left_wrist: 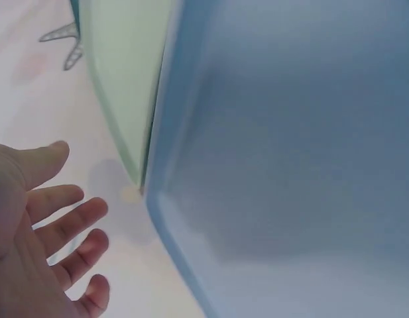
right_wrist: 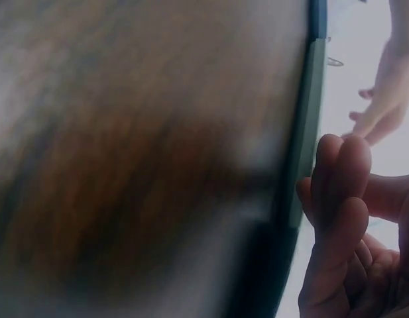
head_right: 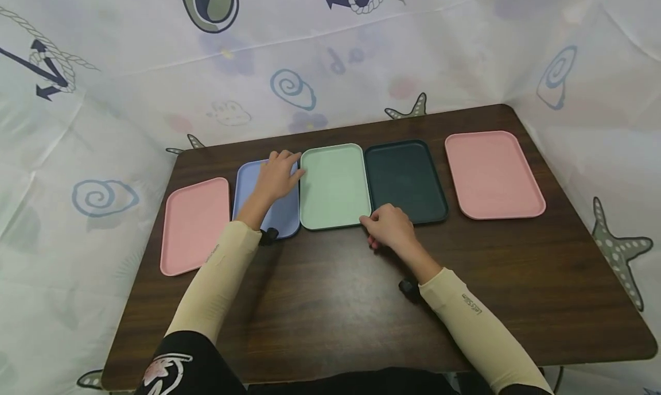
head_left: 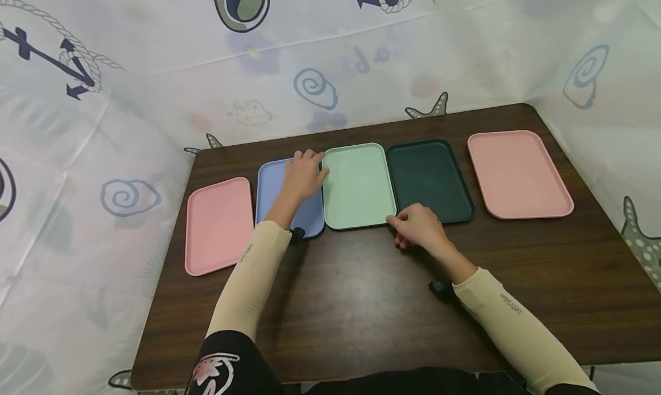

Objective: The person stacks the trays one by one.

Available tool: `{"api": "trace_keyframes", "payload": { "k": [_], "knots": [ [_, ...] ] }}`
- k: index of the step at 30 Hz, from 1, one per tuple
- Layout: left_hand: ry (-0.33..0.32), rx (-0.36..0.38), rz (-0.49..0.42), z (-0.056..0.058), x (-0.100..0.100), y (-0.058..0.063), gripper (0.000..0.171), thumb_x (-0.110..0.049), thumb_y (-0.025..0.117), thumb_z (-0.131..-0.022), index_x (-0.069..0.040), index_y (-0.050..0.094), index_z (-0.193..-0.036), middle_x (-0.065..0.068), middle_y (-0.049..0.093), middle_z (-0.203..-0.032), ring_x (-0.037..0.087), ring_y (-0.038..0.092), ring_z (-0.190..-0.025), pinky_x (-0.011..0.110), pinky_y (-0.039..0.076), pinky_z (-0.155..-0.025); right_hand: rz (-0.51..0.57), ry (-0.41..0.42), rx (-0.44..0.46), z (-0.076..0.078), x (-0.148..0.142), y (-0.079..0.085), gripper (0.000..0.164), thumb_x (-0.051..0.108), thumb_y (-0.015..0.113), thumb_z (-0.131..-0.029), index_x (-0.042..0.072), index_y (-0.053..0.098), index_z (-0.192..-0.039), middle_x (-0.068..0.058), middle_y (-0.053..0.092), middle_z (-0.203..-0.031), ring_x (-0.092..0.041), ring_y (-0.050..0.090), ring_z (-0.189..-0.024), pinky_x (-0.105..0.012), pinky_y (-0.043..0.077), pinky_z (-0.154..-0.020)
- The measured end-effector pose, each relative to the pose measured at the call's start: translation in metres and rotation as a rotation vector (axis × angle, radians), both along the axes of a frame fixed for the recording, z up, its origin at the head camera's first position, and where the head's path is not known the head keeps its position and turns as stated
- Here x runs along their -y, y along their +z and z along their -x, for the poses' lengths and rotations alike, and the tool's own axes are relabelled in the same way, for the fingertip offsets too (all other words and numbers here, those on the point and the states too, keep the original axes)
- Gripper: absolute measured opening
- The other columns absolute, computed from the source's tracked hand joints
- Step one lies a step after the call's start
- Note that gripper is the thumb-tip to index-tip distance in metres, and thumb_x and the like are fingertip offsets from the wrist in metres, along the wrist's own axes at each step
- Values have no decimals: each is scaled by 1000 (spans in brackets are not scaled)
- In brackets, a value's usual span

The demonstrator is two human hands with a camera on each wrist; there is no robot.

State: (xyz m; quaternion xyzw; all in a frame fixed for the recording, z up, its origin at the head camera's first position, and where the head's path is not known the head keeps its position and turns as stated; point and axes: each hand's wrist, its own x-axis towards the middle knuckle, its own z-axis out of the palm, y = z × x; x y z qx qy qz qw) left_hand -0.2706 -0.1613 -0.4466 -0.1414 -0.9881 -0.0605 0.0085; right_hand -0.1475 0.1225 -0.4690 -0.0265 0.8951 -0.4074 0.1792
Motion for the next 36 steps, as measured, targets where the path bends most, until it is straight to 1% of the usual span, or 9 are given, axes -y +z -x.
{"api": "trace_keyframes", "payload": {
  "k": [2, 5, 9, 11, 18, 21, 26, 32, 36],
  "knots": [
    [8, 15, 17, 10, -3, -2, 53, -36, 57, -100, -13, 47, -146, 11, 48, -138, 35, 40, -118, 53, 37, -88, -20, 2, -14, 2, 3, -2, 38, 39, 58, -97, 10, 75, -78, 2, 65, -56, -16, 65, -51, -32, 46, -51],
    [29, 51, 42, 21, -4, -9, 53, -35, 57, -100, -12, 46, -147, 11, 47, -139, 34, 40, -115, 51, 35, -87, -44, 3, -21, 3, 6, -5, 40, 39, 59, -97, 10, 74, -74, 2, 64, -54, -15, 63, -50, -32, 46, -52],
    [46, 103, 40, 32, -4, -17, 54, -33, 56, -100, -12, 44, -148, 11, 44, -142, 33, 39, -113, 48, 34, -87, -67, 5, -12, 6, 8, -6, 42, 40, 58, -97, 10, 73, -72, 2, 63, -53, -16, 63, -51, -33, 45, -52],
    [48, 113, 35, 36, -5, -19, 53, -31, 56, -101, -11, 43, -149, 12, 44, -143, 33, 39, -114, 49, 35, -88, -76, 5, -13, 8, 8, -6, 43, 40, 58, -97, 10, 73, -71, 2, 63, -52, -16, 63, -51, -33, 46, -52],
    [65, 135, 62, 42, -6, -24, 52, -26, 56, -100, -10, 43, -148, 14, 45, -143, 35, 39, -120, 54, 35, -94, -118, 12, -22, 12, 10, -7, 42, 39, 59, -97, 12, 72, -67, 3, 62, -50, -15, 62, -49, -34, 46, -53],
    [65, 156, 56, 44, -6, -25, 52, -26, 57, -99, -10, 45, -147, 14, 47, -140, 36, 39, -121, 57, 34, -97, -125, 16, -14, 12, 10, -7, 42, 38, 59, -96, 12, 73, -66, 4, 62, -50, -15, 62, -49, -34, 46, -53],
    [58, 177, 16, 48, -4, -27, 52, -25, 56, -99, -9, 45, -147, 15, 46, -140, 37, 40, -121, 60, 33, -100, -112, 3, 2, 14, 9, -8, 41, 36, 60, -96, 11, 74, -67, 3, 63, -51, -16, 63, -50, -33, 46, -53],
    [69, 189, -13, 54, -5, -24, 53, -24, 54, -100, -9, 43, -149, 16, 42, -144, 39, 37, -125, 62, 31, -100, -76, -22, 3, 22, 8, -7, 40, 35, 60, -96, 9, 75, -70, 3, 64, -52, -17, 64, -51, -32, 46, -53],
    [80, 196, -9, 59, -6, -21, 54, -24, 53, -100, -10, 40, -151, 15, 38, -148, 39, 34, -128, 60, 31, -98, -63, -48, -2, 29, 9, -6, 38, 34, 60, -96, 8, 75, -72, 2, 64, -53, -18, 64, -51, -33, 47, -53]
  ]
}}
